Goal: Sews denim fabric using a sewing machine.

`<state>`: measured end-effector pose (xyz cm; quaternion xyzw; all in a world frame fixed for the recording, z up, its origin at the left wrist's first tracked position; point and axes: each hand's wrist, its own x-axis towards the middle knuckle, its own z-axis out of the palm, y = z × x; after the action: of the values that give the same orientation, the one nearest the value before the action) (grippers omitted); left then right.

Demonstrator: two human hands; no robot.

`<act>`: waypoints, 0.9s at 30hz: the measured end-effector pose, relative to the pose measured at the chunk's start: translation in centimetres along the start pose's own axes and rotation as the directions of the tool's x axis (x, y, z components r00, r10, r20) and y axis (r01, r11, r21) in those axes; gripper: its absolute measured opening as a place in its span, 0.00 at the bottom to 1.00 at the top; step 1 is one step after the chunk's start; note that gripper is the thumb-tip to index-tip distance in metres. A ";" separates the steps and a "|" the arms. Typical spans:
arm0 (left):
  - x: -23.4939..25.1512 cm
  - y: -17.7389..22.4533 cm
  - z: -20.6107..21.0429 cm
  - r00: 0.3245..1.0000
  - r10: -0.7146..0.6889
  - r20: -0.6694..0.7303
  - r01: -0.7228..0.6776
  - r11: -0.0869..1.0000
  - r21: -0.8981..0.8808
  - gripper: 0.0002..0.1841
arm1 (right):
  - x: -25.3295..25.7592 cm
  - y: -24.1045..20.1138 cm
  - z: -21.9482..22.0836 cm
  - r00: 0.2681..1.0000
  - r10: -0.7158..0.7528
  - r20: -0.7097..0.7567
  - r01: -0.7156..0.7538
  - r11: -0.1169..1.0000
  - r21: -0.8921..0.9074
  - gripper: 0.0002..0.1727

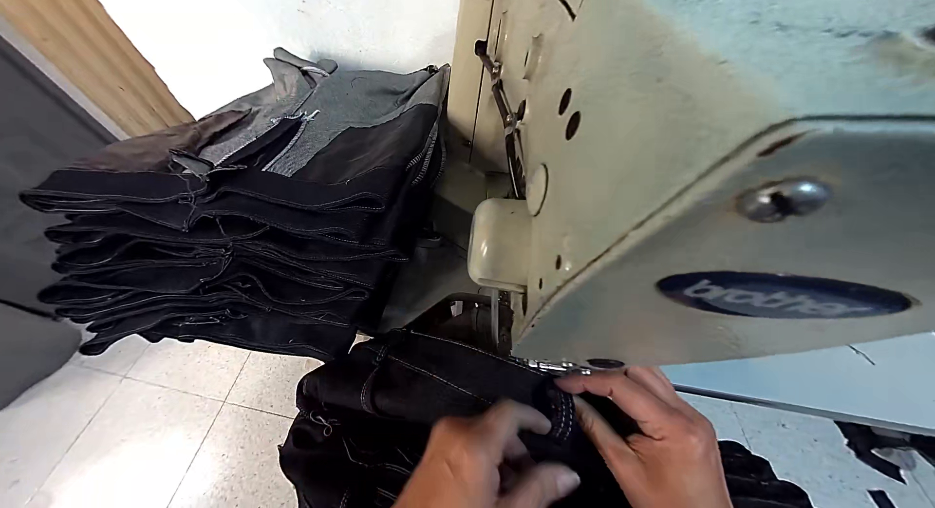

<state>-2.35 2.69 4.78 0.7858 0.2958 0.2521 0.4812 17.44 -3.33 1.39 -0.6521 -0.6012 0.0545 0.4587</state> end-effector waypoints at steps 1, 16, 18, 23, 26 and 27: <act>-0.3 0.0 0.5 0.998 -0.051 0.046 0.057 0.989 -0.136 0.17 | 0.0 -0.1 0.1 1.000 -0.009 -0.001 0.009 1.000 -0.018 0.04; 0.5 -0.9 2.7 0.947 -0.319 -0.032 0.248 0.792 -0.558 0.09 | -1.1 1.4 -0.7 0.955 -0.259 0.148 0.284 0.940 -0.189 0.17; 0.4 -1.9 2.5 0.978 -0.209 -0.001 0.183 0.861 -0.474 0.13 | -1.4 2.0 -0.8 0.954 -0.258 0.154 0.285 0.940 -0.190 0.21; 0.7 -6.3 1.6 0.778 0.609 -0.152 -0.440 0.702 0.560 0.14 | -1.3 4.3 0.1 0.939 -0.333 0.082 0.335 0.942 -0.009 0.19; 1.2 -6.6 0.5 0.611 0.791 0.008 -0.547 0.415 0.727 0.08 | -1.2 5.0 0.6 0.934 -0.354 0.046 0.353 0.935 0.026 0.19; 1.5 -6.7 0.3 0.602 0.796 0.070 -0.581 0.376 0.722 0.10 | -1.2 5.0 0.7 0.932 -0.359 0.040 0.359 0.933 0.023 0.19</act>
<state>-2.61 5.98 -1.20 0.9057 0.0730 0.4152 -0.0450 20.38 -3.27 -2.95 -0.5264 -0.7196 -0.0112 0.4528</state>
